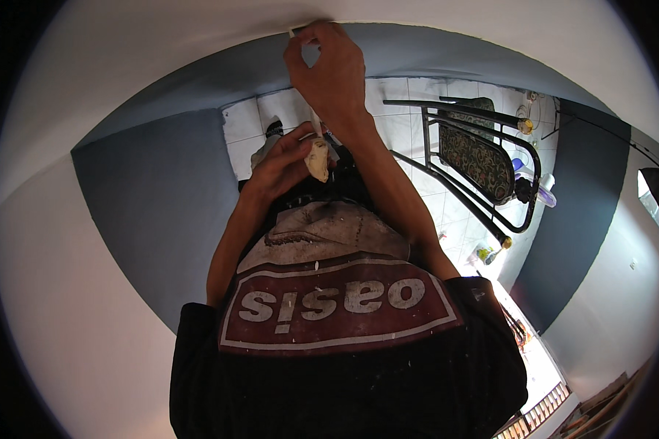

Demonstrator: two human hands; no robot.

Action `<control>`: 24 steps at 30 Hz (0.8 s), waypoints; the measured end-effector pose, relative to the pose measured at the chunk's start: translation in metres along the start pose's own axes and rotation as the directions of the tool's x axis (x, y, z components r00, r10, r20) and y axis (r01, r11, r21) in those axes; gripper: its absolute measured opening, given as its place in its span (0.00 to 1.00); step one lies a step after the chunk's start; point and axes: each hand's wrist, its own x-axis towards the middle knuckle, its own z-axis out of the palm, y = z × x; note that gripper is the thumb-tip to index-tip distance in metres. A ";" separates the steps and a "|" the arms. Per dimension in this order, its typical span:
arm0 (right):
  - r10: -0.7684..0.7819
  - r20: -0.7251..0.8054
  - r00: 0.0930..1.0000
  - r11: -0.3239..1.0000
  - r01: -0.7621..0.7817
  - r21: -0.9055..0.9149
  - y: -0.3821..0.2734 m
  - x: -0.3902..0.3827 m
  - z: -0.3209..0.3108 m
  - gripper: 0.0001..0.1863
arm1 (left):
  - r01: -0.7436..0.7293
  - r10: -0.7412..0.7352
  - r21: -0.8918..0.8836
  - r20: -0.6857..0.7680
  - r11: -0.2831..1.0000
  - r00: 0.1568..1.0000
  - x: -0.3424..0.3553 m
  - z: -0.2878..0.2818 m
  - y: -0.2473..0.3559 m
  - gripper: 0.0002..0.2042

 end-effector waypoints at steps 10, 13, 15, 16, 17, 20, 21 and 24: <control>-0.025 0.037 0.999 1.000 0.026 -0.016 0.002 -0.001 -0.005 0.11 | 0.049 -0.049 -0.006 0.000 0.999 0.999 0.006 -0.001 -0.005 0.23; -0.021 0.047 0.999 1.000 0.020 0.020 0.004 -0.002 -0.006 0.11 | 0.064 -0.064 0.017 0.016 0.998 0.998 0.007 0.000 -0.004 0.24; -0.024 0.056 0.998 1.000 0.023 0.013 0.005 -0.003 -0.007 0.11 | 0.070 -0.072 0.026 0.045 0.997 0.996 0.009 0.000 -0.005 0.25; -0.021 0.064 0.998 1.000 0.022 -0.003 0.004 -0.003 -0.008 0.12 | 0.077 -0.078 0.038 0.039 0.996 0.996 0.009 0.000 -0.005 0.25; -0.019 0.071 0.997 1.000 0.020 -0.018 0.004 -0.003 -0.010 0.13 | 0.083 -0.085 0.050 0.033 0.995 0.996 0.009 0.001 -0.005 0.25; -0.016 0.082 0.997 1.000 0.017 -0.015 0.005 -0.003 -0.013 0.13 | 0.110 -0.113 0.075 0.037 0.991 0.993 0.011 0.003 -0.003 0.26; -0.013 0.087 0.996 1.000 0.013 -0.006 0.006 -0.004 -0.015 0.13 | 0.117 -0.121 0.082 0.041 0.990 0.992 0.012 0.004 -0.003 0.26; 0.019 0.113 0.993 1.000 -0.021 0.013 0.007 -0.004 -0.022 0.13 | 0.144 -0.144 0.119 -0.014 0.982 0.990 0.012 0.004 -0.006 0.31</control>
